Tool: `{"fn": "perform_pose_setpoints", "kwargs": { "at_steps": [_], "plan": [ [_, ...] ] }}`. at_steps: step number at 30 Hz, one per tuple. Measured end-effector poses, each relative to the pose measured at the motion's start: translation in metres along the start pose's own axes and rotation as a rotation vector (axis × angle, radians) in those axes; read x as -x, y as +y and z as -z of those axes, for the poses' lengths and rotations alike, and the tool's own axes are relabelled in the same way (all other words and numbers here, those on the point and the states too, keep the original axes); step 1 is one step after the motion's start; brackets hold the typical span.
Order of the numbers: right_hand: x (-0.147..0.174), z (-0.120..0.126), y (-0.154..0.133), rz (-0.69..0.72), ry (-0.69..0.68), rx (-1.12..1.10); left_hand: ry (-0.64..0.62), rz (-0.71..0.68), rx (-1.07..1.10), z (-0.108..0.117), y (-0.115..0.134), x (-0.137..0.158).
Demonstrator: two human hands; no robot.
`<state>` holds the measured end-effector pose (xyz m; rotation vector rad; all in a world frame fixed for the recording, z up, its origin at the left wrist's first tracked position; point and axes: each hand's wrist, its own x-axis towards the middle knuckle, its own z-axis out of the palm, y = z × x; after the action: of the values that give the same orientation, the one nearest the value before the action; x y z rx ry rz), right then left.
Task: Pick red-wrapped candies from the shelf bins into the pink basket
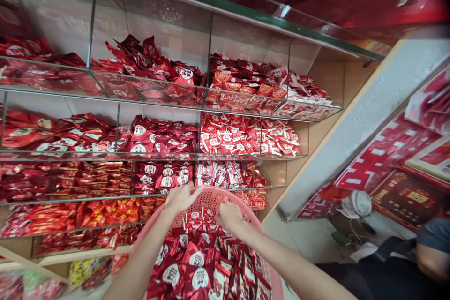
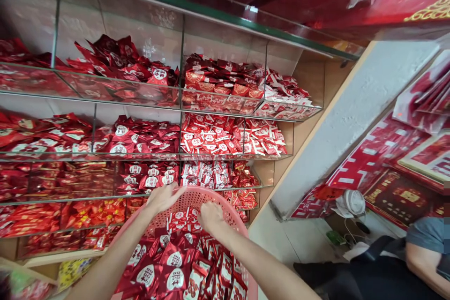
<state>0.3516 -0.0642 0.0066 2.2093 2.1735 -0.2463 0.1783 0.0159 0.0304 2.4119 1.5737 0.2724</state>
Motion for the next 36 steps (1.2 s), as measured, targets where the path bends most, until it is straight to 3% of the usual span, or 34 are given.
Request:
{"fn": "perform_pose_setpoints", "kwargs": {
  "at_steps": [6,9,12,17,19,21,23,28,36],
  "plan": [
    [-0.01,-0.016,-0.017,-0.098,-0.019,-0.017,-0.012,0.012,0.004,0.002,0.002,0.001],
    [0.0,-0.001,-0.01,-0.065,0.011,-0.022,0.005,0.02,0.001,0.001,0.003,0.002],
    [0.011,0.048,0.002,0.033,0.127,-0.049,0.012,0.025,0.022,0.0,0.002,0.003],
    [0.013,0.169,0.024,0.147,0.481,-0.197,0.017,0.028,0.036,0.0,0.001,0.004],
    [0.001,0.204,0.027,0.079,0.613,-0.19,0.014,0.034,0.026,0.001,0.001,0.004],
    [-0.015,0.225,0.023,-0.046,0.646,-0.125,0.019,0.028,0.025,0.0,0.001,0.004],
    [-0.031,0.232,0.015,-0.13,0.598,-0.074,0.028,0.021,0.033,-0.001,0.001,0.004],
    [-0.056,0.227,-0.005,-0.179,0.484,-0.043,0.057,0.025,0.06,-0.003,-0.001,0.004],
    [-0.071,0.225,0.0,-0.211,0.428,-0.061,0.063,0.028,0.057,-0.003,0.001,0.005]
  ]
}}
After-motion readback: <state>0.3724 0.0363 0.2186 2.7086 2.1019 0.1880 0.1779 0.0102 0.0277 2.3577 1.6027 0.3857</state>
